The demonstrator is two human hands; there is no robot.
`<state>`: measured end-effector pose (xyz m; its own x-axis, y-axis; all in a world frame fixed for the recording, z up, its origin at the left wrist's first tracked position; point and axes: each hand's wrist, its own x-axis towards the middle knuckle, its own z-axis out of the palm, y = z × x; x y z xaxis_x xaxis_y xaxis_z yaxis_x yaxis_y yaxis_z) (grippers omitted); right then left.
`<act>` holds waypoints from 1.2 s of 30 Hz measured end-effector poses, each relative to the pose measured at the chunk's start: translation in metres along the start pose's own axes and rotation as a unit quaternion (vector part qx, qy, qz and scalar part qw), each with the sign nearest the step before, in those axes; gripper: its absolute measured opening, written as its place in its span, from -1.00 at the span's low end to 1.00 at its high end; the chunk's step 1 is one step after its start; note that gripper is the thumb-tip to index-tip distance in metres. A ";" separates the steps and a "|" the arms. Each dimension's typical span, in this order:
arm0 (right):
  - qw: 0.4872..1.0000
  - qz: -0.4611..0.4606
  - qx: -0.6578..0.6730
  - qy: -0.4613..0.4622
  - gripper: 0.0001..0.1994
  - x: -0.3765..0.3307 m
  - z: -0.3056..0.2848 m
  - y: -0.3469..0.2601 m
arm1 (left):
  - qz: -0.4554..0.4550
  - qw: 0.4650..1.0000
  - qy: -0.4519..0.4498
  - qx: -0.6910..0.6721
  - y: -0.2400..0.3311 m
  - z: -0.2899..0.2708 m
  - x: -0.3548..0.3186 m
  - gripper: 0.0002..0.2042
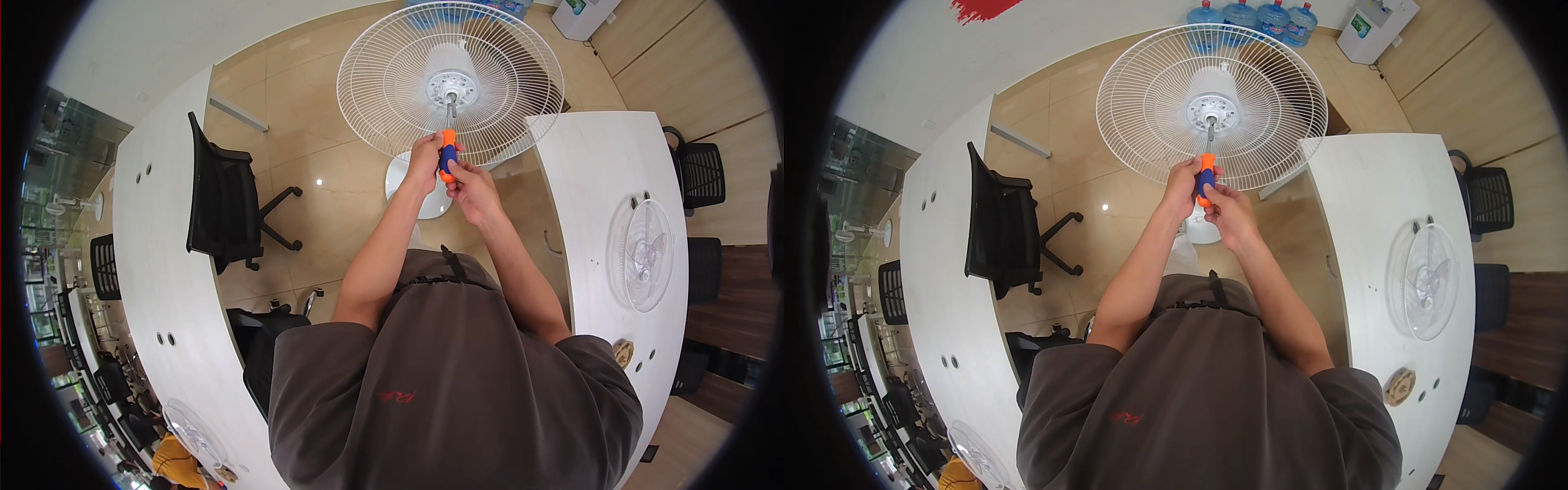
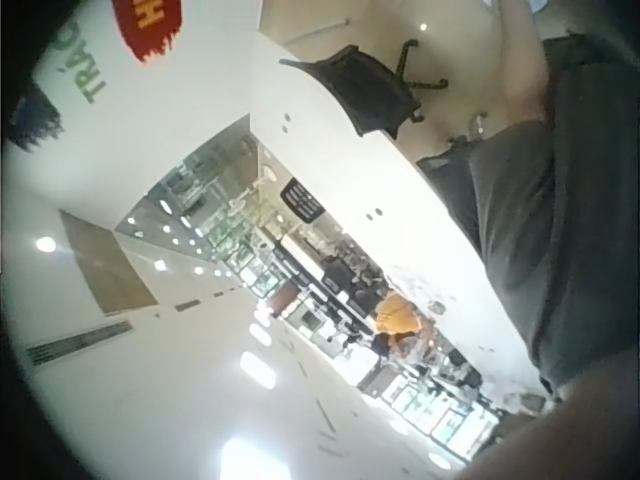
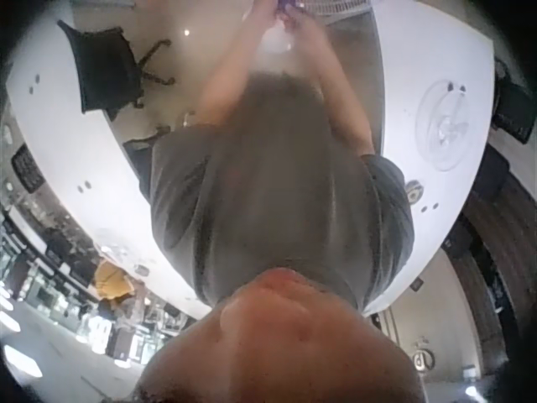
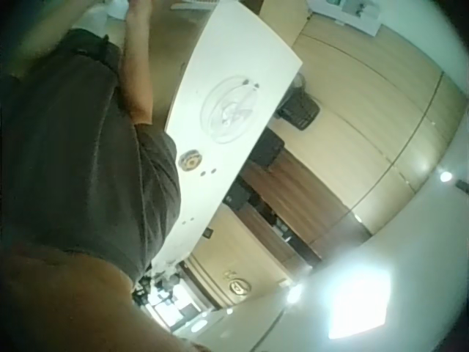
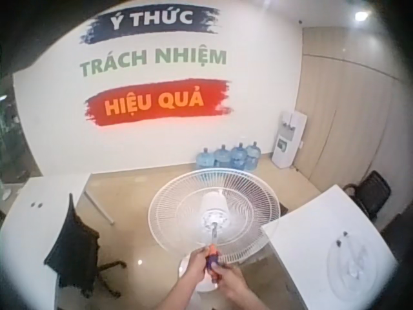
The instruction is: Use a screwdriver to remove screws and take apart the housing of a white electric standing fan.
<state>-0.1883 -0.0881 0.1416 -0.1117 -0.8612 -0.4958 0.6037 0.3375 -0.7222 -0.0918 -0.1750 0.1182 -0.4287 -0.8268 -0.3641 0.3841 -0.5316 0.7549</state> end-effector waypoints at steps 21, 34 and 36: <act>0.997 -0.038 -0.058 0.029 -0.63 -0.005 -0.007 0.008 | 0.009 0.999 0.050 0.019 -0.013 0.004 -0.002 -0.72; 0.995 -0.037 -0.086 0.018 -0.71 0.000 -0.021 0.013 | -0.042 0.992 0.072 -0.098 -0.031 -0.011 0.030 -0.64; 0.996 -0.039 -0.080 0.014 -0.67 0.000 -0.024 0.015 | -0.044 0.986 0.076 -0.142 -0.031 -0.012 0.043 -0.62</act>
<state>-0.1984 -0.0741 0.1197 -0.1767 -0.8766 -0.4476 0.4585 0.3290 -0.8255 -0.1120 -0.1959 0.0724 -0.3507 -0.7820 -0.5153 0.5745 -0.6142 0.5411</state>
